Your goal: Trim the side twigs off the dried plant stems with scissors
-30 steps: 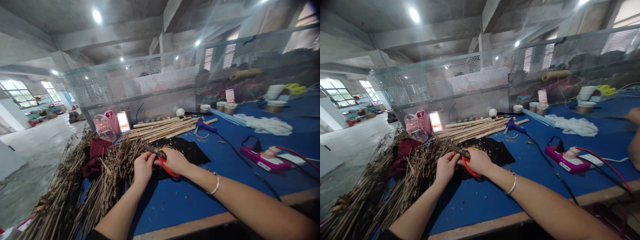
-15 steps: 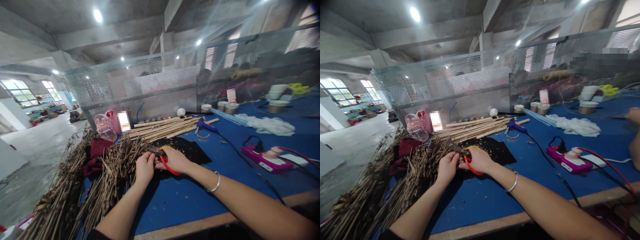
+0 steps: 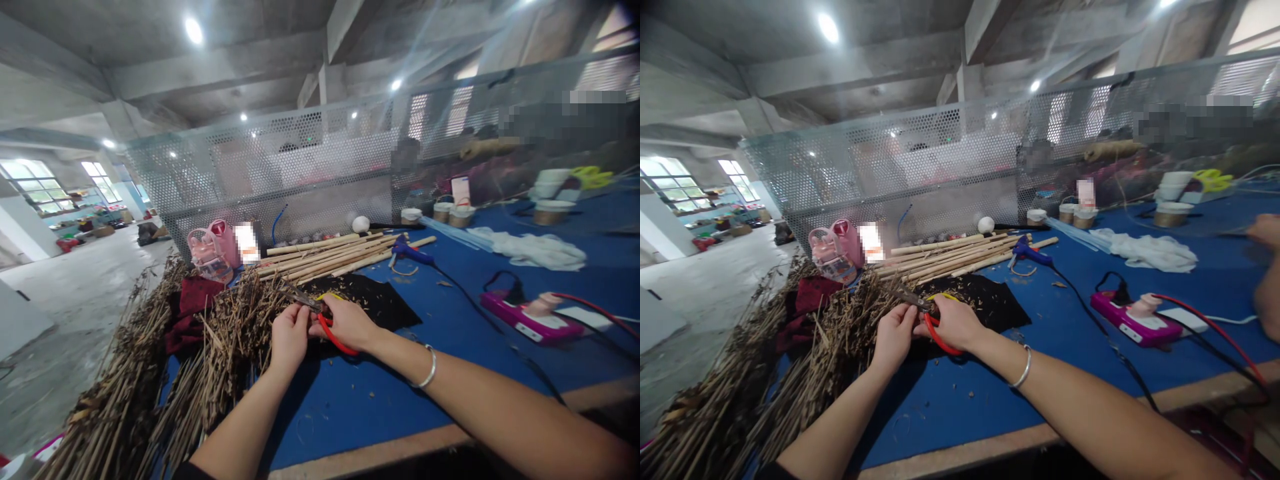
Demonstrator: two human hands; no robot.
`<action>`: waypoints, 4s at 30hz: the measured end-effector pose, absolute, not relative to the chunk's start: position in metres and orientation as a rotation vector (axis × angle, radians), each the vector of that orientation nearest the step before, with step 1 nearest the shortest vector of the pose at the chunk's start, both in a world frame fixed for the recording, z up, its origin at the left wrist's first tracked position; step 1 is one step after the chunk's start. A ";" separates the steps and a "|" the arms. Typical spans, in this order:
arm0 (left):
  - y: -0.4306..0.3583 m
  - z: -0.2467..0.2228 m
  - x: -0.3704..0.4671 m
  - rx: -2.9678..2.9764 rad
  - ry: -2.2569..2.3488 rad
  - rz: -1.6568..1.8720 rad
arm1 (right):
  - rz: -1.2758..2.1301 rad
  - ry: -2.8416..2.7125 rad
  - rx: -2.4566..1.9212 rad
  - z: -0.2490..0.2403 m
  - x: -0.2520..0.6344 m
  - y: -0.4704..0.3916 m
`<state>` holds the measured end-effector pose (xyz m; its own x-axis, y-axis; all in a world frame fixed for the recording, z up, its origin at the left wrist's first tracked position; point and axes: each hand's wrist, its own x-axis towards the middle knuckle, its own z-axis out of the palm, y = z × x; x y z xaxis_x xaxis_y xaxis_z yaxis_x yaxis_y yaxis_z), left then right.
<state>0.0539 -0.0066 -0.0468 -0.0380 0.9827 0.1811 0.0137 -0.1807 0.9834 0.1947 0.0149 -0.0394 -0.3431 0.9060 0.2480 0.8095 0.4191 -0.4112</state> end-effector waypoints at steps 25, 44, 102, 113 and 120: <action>-0.004 -0.044 0.052 1.100 1.181 1.417 | 0.162 -2.265 -1.480 -0.040 0.195 0.018; -0.004 -0.044 0.052 1.257 1.239 1.457 | 0.301 -2.198 -1.473 -0.044 0.194 0.018; -0.003 -0.050 0.054 1.052 1.051 1.436 | 0.245 -2.231 -1.504 -0.035 0.195 0.016; -0.005 -0.044 0.055 0.931 1.031 1.450 | 0.245 -2.246 -1.469 -0.042 0.197 0.021; -0.004 -0.046 0.054 1.024 1.045 1.415 | 0.215 -2.306 -1.322 -0.039 0.198 0.017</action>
